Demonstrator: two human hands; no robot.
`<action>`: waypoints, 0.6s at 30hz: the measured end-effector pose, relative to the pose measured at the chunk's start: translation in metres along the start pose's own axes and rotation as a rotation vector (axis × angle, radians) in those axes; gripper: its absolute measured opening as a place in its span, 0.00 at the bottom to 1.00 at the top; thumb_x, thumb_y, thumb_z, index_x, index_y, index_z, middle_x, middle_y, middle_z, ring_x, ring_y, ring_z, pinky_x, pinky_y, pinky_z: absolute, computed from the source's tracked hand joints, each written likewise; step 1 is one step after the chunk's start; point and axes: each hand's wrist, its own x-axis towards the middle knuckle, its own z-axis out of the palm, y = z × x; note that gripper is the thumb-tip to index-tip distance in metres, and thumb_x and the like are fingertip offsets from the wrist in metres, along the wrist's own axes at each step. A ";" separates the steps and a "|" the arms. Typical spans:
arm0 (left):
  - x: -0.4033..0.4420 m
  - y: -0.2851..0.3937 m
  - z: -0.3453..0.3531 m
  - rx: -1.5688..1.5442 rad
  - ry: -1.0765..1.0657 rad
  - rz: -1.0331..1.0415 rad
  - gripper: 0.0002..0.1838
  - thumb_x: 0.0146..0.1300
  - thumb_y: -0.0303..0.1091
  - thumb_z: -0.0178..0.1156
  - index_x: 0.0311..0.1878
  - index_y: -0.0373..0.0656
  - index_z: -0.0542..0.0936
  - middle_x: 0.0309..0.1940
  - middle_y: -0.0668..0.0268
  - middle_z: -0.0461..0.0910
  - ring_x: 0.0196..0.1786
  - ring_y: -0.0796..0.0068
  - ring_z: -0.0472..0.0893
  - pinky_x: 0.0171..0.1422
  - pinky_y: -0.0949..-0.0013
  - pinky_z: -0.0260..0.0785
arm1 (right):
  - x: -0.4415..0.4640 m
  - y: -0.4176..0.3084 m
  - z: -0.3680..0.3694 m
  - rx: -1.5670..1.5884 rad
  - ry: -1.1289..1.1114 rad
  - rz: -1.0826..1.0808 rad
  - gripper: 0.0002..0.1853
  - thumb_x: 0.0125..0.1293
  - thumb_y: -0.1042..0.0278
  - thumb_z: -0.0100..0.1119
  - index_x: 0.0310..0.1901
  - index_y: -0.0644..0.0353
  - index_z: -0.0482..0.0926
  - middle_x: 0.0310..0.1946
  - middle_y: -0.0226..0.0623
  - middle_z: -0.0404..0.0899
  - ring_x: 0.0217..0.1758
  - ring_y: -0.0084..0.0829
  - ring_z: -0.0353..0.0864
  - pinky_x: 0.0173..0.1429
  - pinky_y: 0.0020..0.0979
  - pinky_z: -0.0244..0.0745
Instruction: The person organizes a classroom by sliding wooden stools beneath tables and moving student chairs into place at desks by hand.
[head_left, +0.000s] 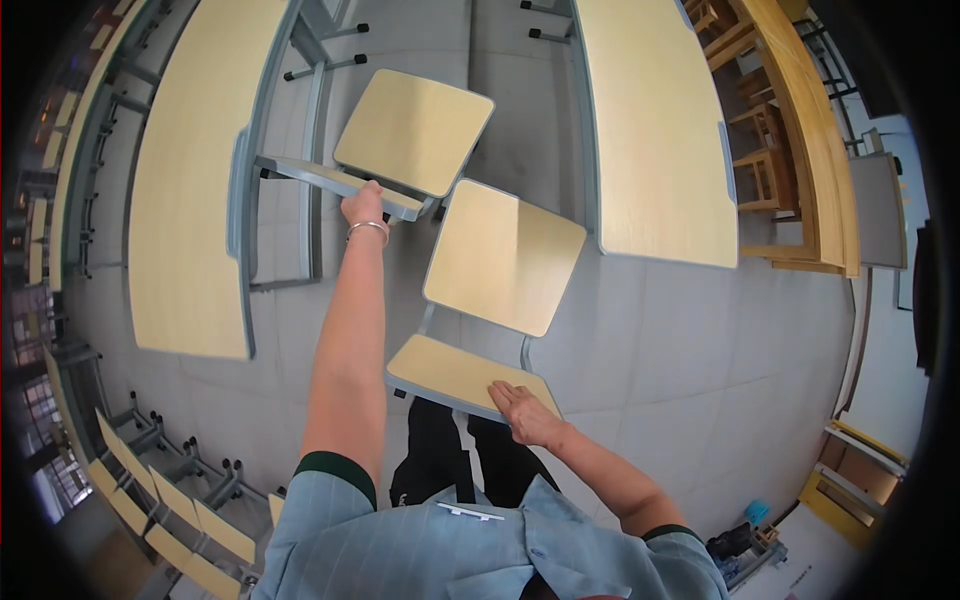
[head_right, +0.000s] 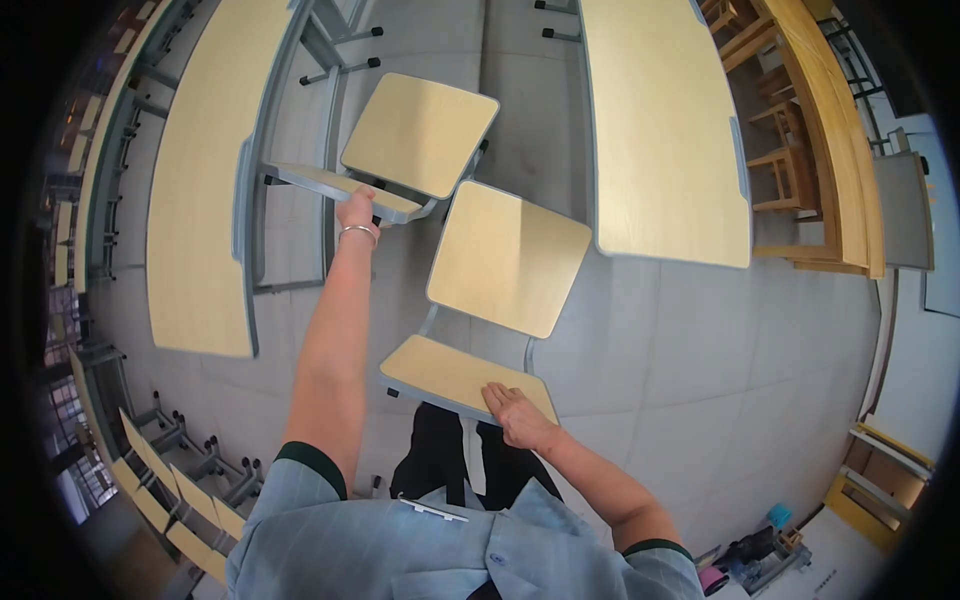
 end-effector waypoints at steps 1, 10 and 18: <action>0.021 0.004 0.012 -0.008 -0.005 0.042 0.21 0.45 0.25 0.59 0.46 0.29 0.73 0.40 0.58 0.77 0.40 0.63 0.77 0.47 0.57 0.70 | 0.019 0.000 -0.009 0.024 0.008 0.008 0.40 0.37 0.78 0.58 0.58 0.80 0.61 0.57 0.62 0.67 0.62 0.52 0.67 0.60 0.41 0.65; 0.121 0.091 0.138 0.047 0.025 0.010 0.23 0.45 0.21 0.58 0.48 0.30 0.72 0.41 0.59 0.77 0.42 0.66 0.75 0.51 0.65 0.66 | 0.199 -0.029 -0.042 0.127 0.048 0.178 0.45 0.37 0.73 0.64 0.59 0.87 0.56 0.60 0.72 0.60 0.66 0.59 0.62 0.65 0.46 0.61; 0.220 0.142 0.233 0.090 -0.053 0.119 0.21 0.47 0.24 0.59 0.48 0.29 0.73 0.43 0.55 0.77 0.44 0.60 0.78 0.49 0.57 0.69 | 0.326 0.006 -0.116 0.126 0.075 0.179 0.43 0.40 0.74 0.62 0.59 0.87 0.55 0.59 0.73 0.60 0.65 0.61 0.62 0.66 0.46 0.61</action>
